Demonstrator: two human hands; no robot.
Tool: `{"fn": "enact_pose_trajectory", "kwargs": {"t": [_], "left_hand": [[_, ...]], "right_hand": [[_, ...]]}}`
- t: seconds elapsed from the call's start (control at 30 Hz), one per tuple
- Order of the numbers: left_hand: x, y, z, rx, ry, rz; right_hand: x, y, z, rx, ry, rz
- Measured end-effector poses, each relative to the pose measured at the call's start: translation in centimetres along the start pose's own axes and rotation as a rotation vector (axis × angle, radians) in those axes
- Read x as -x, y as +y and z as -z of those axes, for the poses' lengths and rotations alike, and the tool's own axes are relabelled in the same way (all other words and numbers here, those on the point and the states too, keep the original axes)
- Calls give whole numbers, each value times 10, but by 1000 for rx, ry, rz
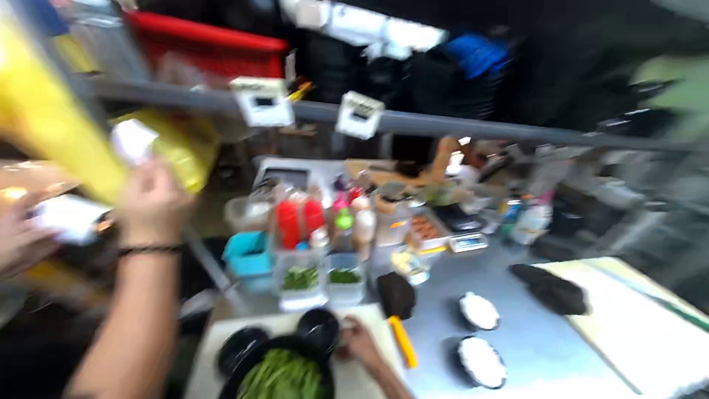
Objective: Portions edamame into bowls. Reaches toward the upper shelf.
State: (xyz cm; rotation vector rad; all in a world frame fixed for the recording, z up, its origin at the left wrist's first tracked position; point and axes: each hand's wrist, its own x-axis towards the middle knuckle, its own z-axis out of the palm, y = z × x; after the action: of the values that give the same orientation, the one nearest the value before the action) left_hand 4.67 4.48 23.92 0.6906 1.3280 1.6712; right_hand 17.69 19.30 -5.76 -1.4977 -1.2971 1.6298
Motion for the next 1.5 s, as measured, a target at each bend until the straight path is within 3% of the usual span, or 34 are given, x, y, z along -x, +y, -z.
{"fn": "enact_pose_trajectory", "kwargs": {"t": [0.03,0.07,0.17,0.23,0.3,0.43,0.5,0.57,0.63,0.83,0.97,1.27,1.5], "left_hand": [[-4,20,-8,-124,80,80],[-10,10,2,-119,143,162],[-19,-153,109,163,144,57],[-22,-188,133,197,292,142],[-27,-186,135,156,350,206],[-35,-189,131,29,302,259],[-38,-196,126,-8,281,275],[-43,-203,119,-24,269,278],[-47,-210,116,-44,244,278],[-49,-221,117,-157,147,284],[-47,-219,118,-238,141,290],[-49,-195,117,-234,205,405],[-51,-191,121,-238,238,375]], "right_hand": [[-6,-3,-5,26,-36,-20],[-13,-3,-12,78,-72,-22],[-29,1,-20,261,-110,48],[-32,1,-16,364,-159,66],[-28,0,-8,454,-277,63],[-13,1,12,600,-511,55],[2,-3,18,620,-435,187],[21,-7,15,520,-227,466],[42,-15,1,476,-153,652],[59,-15,-37,960,-224,732],[50,-7,-32,922,-156,842],[40,-6,-21,739,-241,796],[35,-21,-10,671,-468,594]]}}
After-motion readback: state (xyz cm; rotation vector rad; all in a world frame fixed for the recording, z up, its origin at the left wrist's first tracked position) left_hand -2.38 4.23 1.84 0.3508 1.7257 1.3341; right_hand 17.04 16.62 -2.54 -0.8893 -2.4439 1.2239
